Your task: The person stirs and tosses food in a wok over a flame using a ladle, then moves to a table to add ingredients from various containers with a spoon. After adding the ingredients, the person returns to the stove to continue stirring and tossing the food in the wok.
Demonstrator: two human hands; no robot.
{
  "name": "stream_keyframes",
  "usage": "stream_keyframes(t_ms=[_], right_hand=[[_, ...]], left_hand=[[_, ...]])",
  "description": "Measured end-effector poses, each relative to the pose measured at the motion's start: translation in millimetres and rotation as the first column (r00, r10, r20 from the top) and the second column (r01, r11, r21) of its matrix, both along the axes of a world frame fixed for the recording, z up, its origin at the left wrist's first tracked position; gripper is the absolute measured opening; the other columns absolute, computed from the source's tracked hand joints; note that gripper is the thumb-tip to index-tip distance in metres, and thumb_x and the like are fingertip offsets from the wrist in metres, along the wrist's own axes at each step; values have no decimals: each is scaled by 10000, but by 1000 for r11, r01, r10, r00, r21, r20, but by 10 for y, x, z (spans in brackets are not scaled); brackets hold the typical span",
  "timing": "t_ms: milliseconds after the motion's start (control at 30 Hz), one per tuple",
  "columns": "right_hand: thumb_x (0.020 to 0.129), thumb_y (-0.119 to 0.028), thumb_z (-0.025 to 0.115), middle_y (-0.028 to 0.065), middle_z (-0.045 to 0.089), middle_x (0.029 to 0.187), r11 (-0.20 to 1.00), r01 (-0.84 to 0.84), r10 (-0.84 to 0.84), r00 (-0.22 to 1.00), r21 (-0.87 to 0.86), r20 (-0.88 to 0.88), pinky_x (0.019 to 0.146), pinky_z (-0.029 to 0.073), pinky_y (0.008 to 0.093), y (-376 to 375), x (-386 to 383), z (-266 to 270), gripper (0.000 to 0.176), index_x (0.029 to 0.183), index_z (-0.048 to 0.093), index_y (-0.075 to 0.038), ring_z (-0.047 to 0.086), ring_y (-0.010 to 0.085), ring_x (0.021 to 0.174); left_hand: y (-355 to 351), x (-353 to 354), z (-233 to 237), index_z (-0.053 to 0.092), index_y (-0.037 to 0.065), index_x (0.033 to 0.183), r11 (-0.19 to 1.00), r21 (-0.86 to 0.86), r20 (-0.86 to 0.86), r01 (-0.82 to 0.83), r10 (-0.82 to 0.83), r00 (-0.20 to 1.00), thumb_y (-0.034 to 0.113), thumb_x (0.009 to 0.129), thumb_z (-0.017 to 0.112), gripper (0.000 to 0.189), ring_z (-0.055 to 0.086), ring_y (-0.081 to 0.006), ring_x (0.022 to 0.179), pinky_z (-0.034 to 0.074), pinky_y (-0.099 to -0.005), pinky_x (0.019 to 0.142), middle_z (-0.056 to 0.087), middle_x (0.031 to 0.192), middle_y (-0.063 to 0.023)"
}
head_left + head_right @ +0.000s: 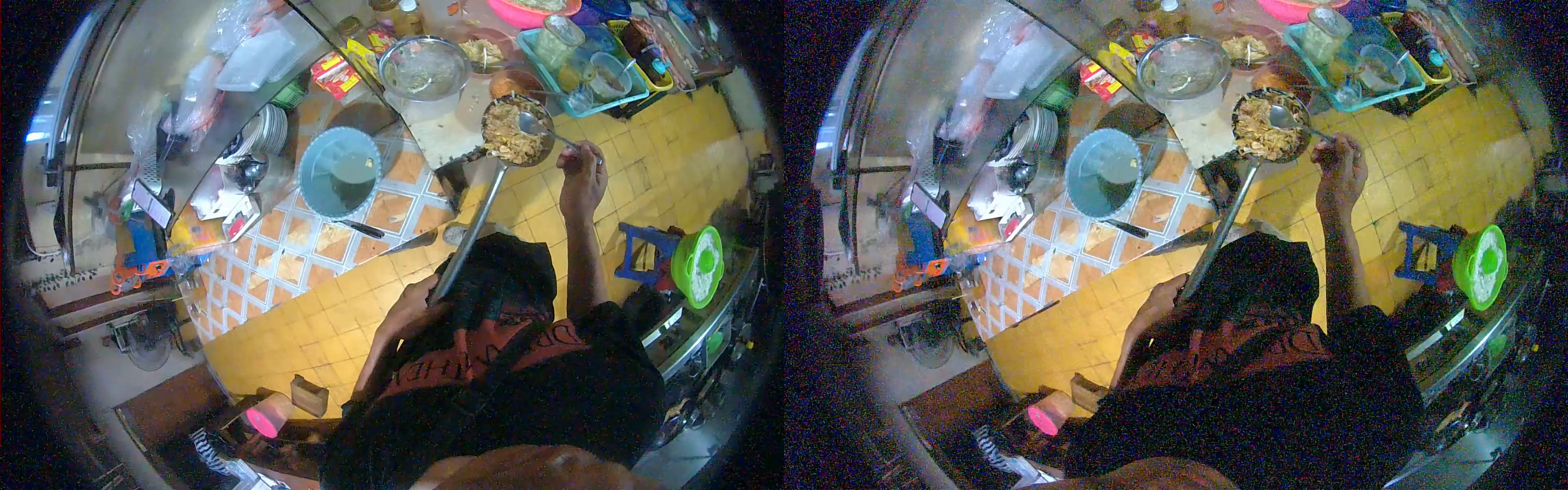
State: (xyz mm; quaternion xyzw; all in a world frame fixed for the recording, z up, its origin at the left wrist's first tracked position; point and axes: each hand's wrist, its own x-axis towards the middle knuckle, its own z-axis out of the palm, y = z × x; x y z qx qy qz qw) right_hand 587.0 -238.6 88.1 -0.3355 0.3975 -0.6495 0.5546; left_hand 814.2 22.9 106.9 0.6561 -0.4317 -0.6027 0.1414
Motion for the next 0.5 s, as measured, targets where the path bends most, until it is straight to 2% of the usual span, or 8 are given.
stream_keyframes(t_ms=[167, 233, 300, 367, 400, 433, 467, 500], right_hand=[[907, -139, 507, 103, 587, 739, 997, 20, -20, 1000, -80, 0, 593, 461, 282, -39, -113, 58, 151, 942, 540, 4, 555, 169, 640], [910, -133, 498, 101, 583, 741, 987, 31, -47, 994, -160, -95, 586, 455, 280, -48, -125, 142, 159, 951, 537, 15, 555, 167, 655], [907, -119, 494, 105, 583, 732, 985, 65, -83, 991, -158, -109, 585, 451, 277, -66, -128, 134, 159, 942, 539, 29, 555, 173, 641], [909, -135, 491, 95, 596, 713, 959, -3, -100, 932, -282, -349, 583, 461, 284, -89, -147, 60, 165, 932, 555, 16, 565, 167, 616], [909, -135, 491, 95, 596, 713, 959, -4, -99, 932, -282, -349, 583, 461, 284, -83, -133, 28, 165, 932, 555, 16, 565, 167, 616], [910, -147, 490, 87, 604, 704, 918, -102, -155, 797, -383, -584, 580, 465, 286, -64, -122, 1, 169, 928, 562, 5, 573, 161, 608], [912, -159, 490, 79, 612, 696, 867, -224, -236, 603, -446, -762, 577, 470, 289, -36, -73, 41, 173, 924, 569, -6, 582, 155, 600], [912, -159, 490, 79, 612, 696, 867, -226, -233, 604, -444, -762, 577, 470, 289, -3, 0, 76, 173, 924, 569, -6, 582, 155, 600]], left_hand=[[-78, -5, 100, 530, 34, 1052, 997, -70, -9, -10, 9, 1000, 352, 740, 625, 456, 574, -342, 841, 436, -392, 771, 611, 913, -214], [-86, 4, 106, 532, 30, 1061, 997, -69, -11, -24, 23, 1000, 357, 737, 621, 469, 575, -331, 835, 436, -389, 767, 613, 917, -210], [-81, 24, 65, 538, 22, 1035, 995, -85, -93, -60, 52, 994, 366, 734, 620, 464, 568, -330, 804, 435, -386, 751, 613, 887, -202], [-108, 60, 80, 539, 20, 1025, 997, -73, -70, -27, 22, 997, 380, 734, 619, 470, 565, -327, 791, 434, -386, 745, 612, 871, -201], [-125, 75, 88, 540, 18, 1014, 998, -61, -48, 4, -7, 999, 395, 735, 618, 476, 561, -324, 777, 432, -386, 739, 611, 855, -199], [-124, 80, 76, 540, 18, 1014, 998, -60, -47, 3, -5, 999, 395, 735, 618, 476, 561, -324, 777, 432, -386, 739, 611, 855, -199], [-123, 84, 68, 541, 17, 1006, 997, -77, -30, 6, -9, 1000, 407, 732, 615, 482, 562, -324, 771, 431, -384, 732, 609, 840, -197], [-131, 91, 73, 542, 17, 998, 995, -95, -13, 10, -11, 1000, 419, 730, 612, 489, 562, -323, 765, 429, -383, 725, 608, 826, -196]])
